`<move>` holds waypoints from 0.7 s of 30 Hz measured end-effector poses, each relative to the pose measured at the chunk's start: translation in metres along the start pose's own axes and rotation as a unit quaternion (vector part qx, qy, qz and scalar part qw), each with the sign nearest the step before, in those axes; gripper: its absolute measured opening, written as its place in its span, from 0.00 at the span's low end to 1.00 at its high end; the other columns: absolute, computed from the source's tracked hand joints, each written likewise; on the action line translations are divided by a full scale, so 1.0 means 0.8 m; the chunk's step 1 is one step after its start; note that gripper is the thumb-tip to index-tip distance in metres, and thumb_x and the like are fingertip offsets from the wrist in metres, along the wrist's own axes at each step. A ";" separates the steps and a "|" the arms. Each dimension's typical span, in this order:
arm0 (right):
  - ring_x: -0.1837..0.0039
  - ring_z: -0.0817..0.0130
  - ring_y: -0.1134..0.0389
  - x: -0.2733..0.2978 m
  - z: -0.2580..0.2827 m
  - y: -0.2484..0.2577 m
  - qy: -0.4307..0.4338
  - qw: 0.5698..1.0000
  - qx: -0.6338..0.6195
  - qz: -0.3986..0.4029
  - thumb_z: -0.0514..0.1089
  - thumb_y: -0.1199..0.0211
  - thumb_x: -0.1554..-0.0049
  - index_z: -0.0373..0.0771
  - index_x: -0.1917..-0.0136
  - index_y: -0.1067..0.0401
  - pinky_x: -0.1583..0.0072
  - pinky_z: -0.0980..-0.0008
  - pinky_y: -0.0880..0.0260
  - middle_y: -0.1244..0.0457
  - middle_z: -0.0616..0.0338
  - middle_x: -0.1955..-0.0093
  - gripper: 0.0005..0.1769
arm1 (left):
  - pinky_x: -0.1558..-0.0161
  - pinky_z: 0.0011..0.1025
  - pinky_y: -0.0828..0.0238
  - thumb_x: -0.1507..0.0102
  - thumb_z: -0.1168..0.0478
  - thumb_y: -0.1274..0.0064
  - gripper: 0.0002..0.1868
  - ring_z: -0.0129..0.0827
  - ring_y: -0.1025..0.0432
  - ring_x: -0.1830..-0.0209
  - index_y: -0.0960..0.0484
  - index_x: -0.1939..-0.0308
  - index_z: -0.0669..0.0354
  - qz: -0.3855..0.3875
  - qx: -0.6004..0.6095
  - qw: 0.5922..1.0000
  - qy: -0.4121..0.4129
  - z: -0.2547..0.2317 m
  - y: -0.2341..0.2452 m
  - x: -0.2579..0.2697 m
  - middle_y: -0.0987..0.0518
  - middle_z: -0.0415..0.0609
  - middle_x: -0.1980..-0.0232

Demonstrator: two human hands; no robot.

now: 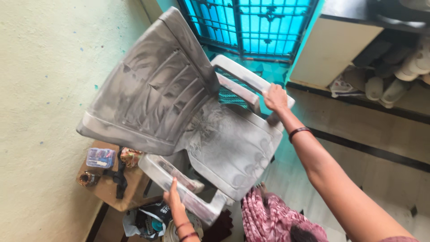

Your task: The person moves and arranges various household items including chairs, stools, a small heater, a bucket containing cleaning supplies, and fan blades.

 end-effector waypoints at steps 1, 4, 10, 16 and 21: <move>0.32 0.39 0.38 -0.008 0.003 0.002 0.003 1.000 -0.001 0.000 0.59 0.44 0.36 0.35 0.32 0.35 0.31 0.45 0.39 0.38 0.39 0.33 0.30 | 0.40 0.42 0.30 0.46 0.45 0.30 0.43 0.49 0.26 0.41 0.24 0.40 0.79 0.030 0.059 0.998 0.017 -0.002 -0.004 0.002 0.23 0.66 0.38; 0.28 0.42 0.40 -0.024 -0.010 0.006 -0.055 0.996 0.000 0.072 0.66 0.51 0.37 0.39 0.34 0.34 0.30 0.36 0.46 0.39 0.42 0.30 0.32 | 0.43 0.39 0.29 0.46 0.48 0.32 0.37 0.44 0.25 0.44 0.20 0.44 0.77 0.047 0.139 0.989 0.032 -0.009 -0.009 0.018 0.20 0.61 0.40; 0.26 0.41 0.42 -0.035 -0.031 0.002 -0.139 0.977 -0.040 0.155 0.74 0.56 0.40 0.40 0.32 0.31 0.30 0.27 0.52 0.41 0.42 0.28 0.42 | 0.48 0.37 0.26 0.42 0.44 0.35 0.38 0.43 0.23 0.48 0.22 0.45 0.81 -0.010 0.179 0.981 0.077 -0.005 -0.005 0.013 0.20 0.63 0.43; 0.31 0.39 0.36 -0.009 -0.048 0.028 -0.196 0.961 -0.153 0.117 0.79 0.56 0.40 0.34 0.42 0.23 0.30 0.47 0.41 0.34 0.38 0.36 0.47 | 0.50 0.40 0.23 0.38 0.36 0.41 0.45 0.48 0.22 0.51 0.22 0.47 0.86 -0.074 0.184 0.976 0.090 0.002 0.027 0.003 0.20 0.67 0.44; 0.36 0.42 0.32 0.052 -0.029 0.126 -0.231 0.948 -0.206 0.078 0.74 0.55 0.42 0.33 0.48 0.20 0.34 0.49 0.37 0.31 0.39 0.41 0.43 | 0.46 0.41 0.25 0.35 0.35 0.46 0.40 0.45 0.25 0.47 0.23 0.40 0.74 -0.037 0.236 0.969 0.067 -0.020 0.076 0.004 0.22 0.59 0.40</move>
Point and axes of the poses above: each hand's wrist, its own x-axis away from the middle knuckle, its own y-axis out of the back of the hand, z = x × y, the point moved 6 cm from there along -x, towards the middle knuckle
